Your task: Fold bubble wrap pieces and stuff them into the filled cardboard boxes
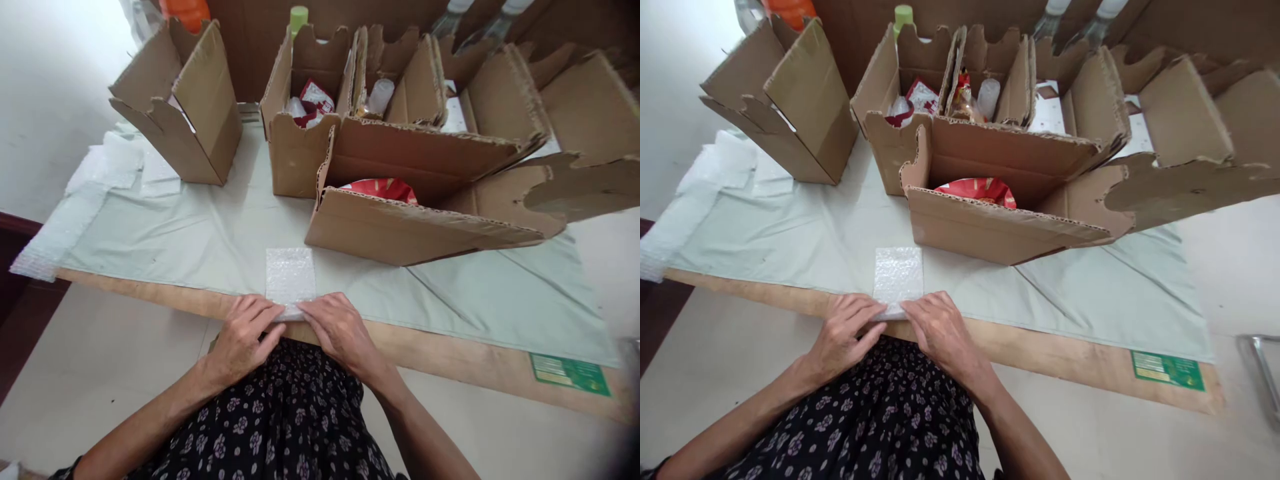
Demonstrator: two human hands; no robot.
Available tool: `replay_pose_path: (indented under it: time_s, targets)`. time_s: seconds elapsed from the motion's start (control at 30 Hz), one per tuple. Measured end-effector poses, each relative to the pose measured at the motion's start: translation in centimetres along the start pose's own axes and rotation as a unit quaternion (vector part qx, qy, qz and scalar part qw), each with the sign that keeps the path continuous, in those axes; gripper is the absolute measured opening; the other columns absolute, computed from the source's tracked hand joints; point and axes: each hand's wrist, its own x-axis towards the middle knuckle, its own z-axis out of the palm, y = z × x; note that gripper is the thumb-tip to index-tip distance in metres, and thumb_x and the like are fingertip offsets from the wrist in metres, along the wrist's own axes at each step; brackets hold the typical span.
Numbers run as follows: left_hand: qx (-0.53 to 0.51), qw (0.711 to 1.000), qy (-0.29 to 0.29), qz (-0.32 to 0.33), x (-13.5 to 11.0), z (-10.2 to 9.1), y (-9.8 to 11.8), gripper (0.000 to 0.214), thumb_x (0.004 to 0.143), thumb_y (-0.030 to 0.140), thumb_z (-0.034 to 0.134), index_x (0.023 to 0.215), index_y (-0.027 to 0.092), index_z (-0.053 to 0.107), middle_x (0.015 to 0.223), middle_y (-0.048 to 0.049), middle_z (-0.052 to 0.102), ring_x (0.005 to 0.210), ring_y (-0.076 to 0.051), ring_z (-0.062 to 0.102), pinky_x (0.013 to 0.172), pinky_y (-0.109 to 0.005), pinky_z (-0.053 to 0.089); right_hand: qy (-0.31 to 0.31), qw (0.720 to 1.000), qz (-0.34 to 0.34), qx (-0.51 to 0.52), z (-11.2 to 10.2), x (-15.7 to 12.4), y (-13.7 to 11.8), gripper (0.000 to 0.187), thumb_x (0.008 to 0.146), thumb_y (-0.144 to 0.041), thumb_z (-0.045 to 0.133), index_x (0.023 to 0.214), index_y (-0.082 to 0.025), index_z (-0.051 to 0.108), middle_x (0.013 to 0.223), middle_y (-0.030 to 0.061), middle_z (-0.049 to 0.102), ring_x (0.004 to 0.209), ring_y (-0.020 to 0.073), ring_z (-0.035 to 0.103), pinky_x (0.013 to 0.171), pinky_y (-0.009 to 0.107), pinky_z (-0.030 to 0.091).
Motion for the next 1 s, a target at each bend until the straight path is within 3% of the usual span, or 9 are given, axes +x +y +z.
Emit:
replay_pose_path:
  time_s: [0.07,0.17,0.3,0.4,0.53,0.67,0.73,0.87,1.0]
  targets:
    - [-0.012,1.0,0.005,-0.021,0.2,0.5,-0.4,0.016,0.099,0.014,0.059,0.112,0.018,0.068,0.088,-0.0035,0.074,0.081,-0.021,0.067,0.076,-0.037,0.053,0.038,0.999,0.027,-0.006,-0.1,0.5,-0.2,0.022,0.105,-0.018,0.054,0.122,-0.02,0.068,0.101,0.006,0.08,0.086,0.0206,0.072,0.081,0.038,0.055]
    - [0.004,0.998,0.01,-0.063,1.2,1.5,-1.1,0.016,0.099,0.016,0.061,0.112,0.016,0.068,0.087,-0.0046,0.074,0.079,-0.022,0.067,0.073,-0.038,0.053,0.102,0.992,0.039,-0.056,-0.1,0.5,-0.3,0.021,0.104,-0.022,0.058,0.121,-0.02,0.068,0.116,0.0113,0.077,0.102,0.0252,0.071,0.087,0.042,0.055]
    - [0.028,0.997,0.031,-0.062,2.0,1.5,-1.3,0.022,0.099,0.02,0.062,0.12,0.015,0.067,0.103,-0.0106,0.072,0.094,-0.026,0.068,0.083,-0.041,0.056,0.054,0.994,-0.003,-0.098,0.0,-0.1,-0.1,0.02,0.099,-0.018,0.064,0.118,-0.02,0.07,0.126,0.0114,0.074,0.121,0.0309,0.065,0.097,0.049,0.051]
    - [0.025,0.999,0.041,-0.011,1.5,0.7,-1.1,0.024,0.098,0.024,0.066,0.121,0.017,0.066,0.113,-0.0128,0.071,0.106,-0.028,0.066,0.091,-0.044,0.053,0.054,0.996,-0.005,-0.063,0.2,-0.1,0.2,0.019,0.101,-0.015,0.062,0.118,-0.02,0.069,0.113,0.007,0.079,0.115,0.0275,0.067,0.098,0.047,0.05]
    - [-0.016,1.0,0.009,0.0,1.2,0.4,-1.2,0.02,0.1,0.015,0.061,0.119,0.019,0.067,0.098,-0.0056,0.075,0.095,-0.023,0.066,0.087,-0.039,0.051,0.071,0.997,0.036,0.011,0.0,0.2,0.2,0.02,0.102,-0.018,0.061,0.121,-0.02,0.068,0.107,0.0061,0.079,0.104,0.0231,0.07,0.095,0.042,0.052]
    - [0.018,0.998,0.011,-0.066,2.2,1.3,-2.2,0.02,0.1,0.021,0.061,0.119,0.017,0.069,0.098,-0.0077,0.075,0.092,-0.025,0.065,0.084,-0.041,0.052,0.102,0.992,0.04,-0.06,-0.3,0.3,0.1,0.022,0.101,-0.022,0.063,0.121,-0.017,0.069,0.121,0.0136,0.075,0.115,0.0291,0.065,0.095,0.046,0.051]
    - [0.035,0.995,0.022,-0.093,2.6,1.5,-2.7,0.023,0.099,0.026,0.063,0.119,0.017,0.07,0.106,-0.0102,0.073,0.098,-0.028,0.066,0.089,-0.044,0.053,0.068,0.994,0.016,-0.086,0.0,0.6,0.2,0.025,0.099,-0.025,0.065,0.123,-0.018,0.069,0.129,0.015,0.072,0.122,0.0318,0.062,0.099,0.05,0.05]
    - [-0.049,0.98,0.082,-0.172,2.2,0.7,-2.6,0.03,0.097,0.034,0.066,0.123,0.018,0.07,0.11,-0.0107,0.071,0.101,-0.026,0.067,0.092,-0.043,0.056,0.053,0.995,0.014,-0.078,0.9,1.8,1.0,0.022,0.1,-0.021,0.062,0.12,-0.02,0.071,0.119,0.0106,0.077,0.113,0.0292,0.067,0.094,0.048,0.05]
    - [-0.265,0.902,0.076,-0.334,1.1,-0.5,-1.3,0.055,0.093,0.038,0.072,0.142,0.018,0.059,0.127,-0.0129,0.071,0.104,-0.023,0.071,0.089,-0.037,0.059,0.114,0.988,0.092,0.045,0.9,2.4,0.5,0.021,0.103,-0.023,0.06,0.119,-0.022,0.072,0.106,0.0068,0.08,0.098,0.0239,0.071,0.089,0.043,0.053]
